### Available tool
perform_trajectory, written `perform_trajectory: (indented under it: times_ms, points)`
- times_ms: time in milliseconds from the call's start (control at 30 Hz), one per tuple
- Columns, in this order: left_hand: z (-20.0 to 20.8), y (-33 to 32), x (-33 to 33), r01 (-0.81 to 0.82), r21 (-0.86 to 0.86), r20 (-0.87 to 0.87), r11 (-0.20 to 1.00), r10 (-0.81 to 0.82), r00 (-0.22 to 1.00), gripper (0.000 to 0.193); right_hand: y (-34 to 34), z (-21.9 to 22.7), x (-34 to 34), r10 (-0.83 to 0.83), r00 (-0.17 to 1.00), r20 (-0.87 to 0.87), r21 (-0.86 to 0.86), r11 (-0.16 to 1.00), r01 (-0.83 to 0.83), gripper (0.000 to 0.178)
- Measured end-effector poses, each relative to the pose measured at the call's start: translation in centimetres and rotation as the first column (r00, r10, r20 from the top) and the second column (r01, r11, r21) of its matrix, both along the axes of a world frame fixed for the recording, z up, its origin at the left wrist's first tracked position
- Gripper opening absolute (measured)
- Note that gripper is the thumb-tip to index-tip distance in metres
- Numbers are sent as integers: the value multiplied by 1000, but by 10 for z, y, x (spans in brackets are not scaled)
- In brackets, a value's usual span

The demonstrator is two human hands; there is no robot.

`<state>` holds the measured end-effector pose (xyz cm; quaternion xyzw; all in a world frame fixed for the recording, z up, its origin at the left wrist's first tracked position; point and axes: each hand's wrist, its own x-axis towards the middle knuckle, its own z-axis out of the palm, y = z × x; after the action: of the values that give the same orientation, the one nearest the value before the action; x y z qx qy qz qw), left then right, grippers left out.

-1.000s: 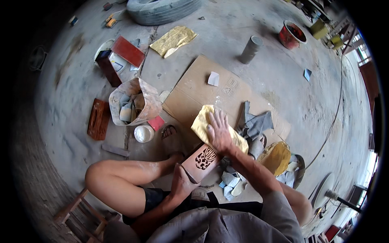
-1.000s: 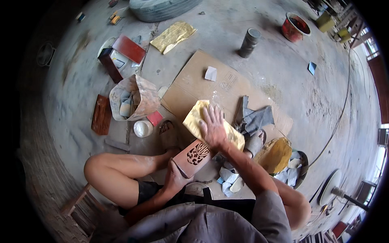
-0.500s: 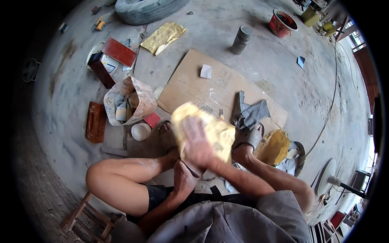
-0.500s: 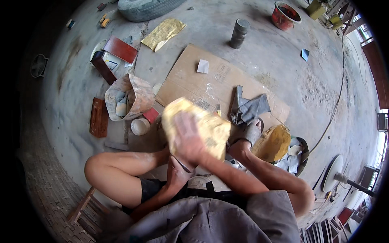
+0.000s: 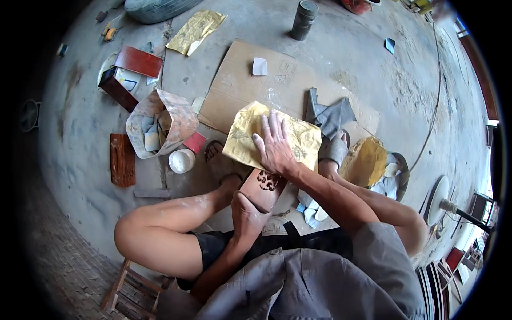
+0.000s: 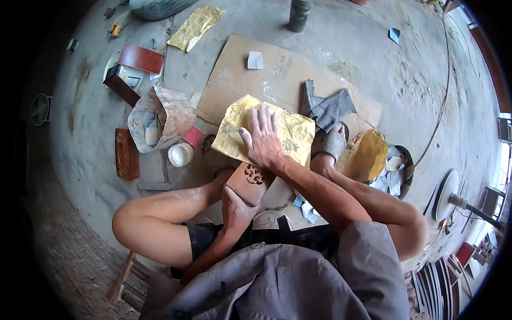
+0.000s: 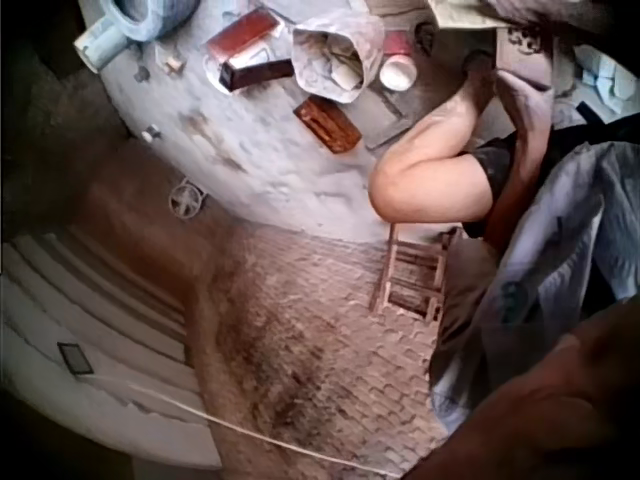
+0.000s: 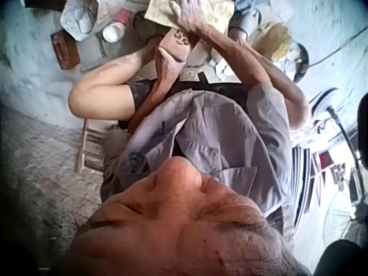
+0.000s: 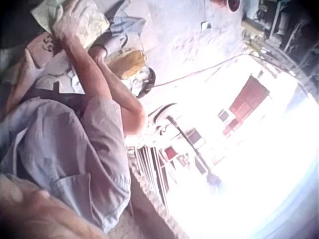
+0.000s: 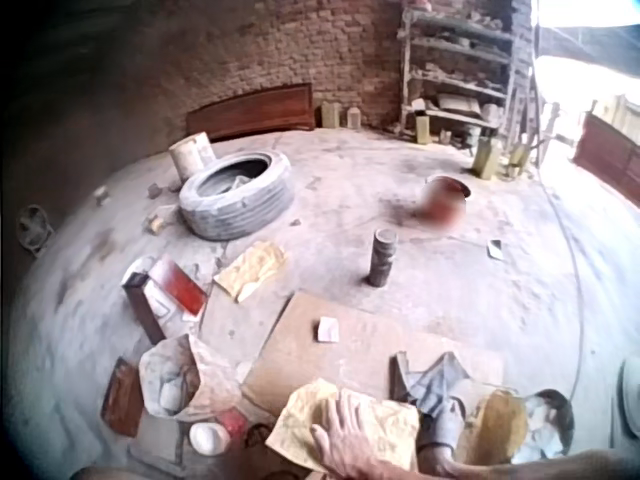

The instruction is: The person sits on the floor and sands a small carved wooden block with sandpaper, then wipes it with a cloth. The person repeatedly flips the block and changes sandpaper sheets while continuing to sand and wipe the surfaces.

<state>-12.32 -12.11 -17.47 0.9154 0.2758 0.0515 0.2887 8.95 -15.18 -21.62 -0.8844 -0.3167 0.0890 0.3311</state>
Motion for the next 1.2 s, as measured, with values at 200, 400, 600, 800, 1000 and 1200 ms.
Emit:
perform_trajectory:
  times_ms: [200,400,600,800,1000,1200]
  points:
    - [-17,7,-13,106,9,8,994,-106,994,95,-8,65,-75,461,886,-44,120,883,-454,71]
    - [11,10,4,82,43,46,996,-84,995,86,-16,64,-70,326,940,-98,91,944,-318,66]
    - [8,4,9,-11,85,62,996,5,998,69,-29,23,-8,306,951,51,-283,917,-280,69]
    - [6,17,-6,211,131,-25,969,-210,977,86,-13,78,-82,392,918,-64,72,919,-388,71]
    - [6,2,3,-28,-18,7,999,28,1000,88,-7,39,-55,280,960,19,-8,960,-280,66]
    - [6,3,0,-18,18,52,1000,17,999,80,-14,19,-17,275,957,88,-73,960,-269,78]
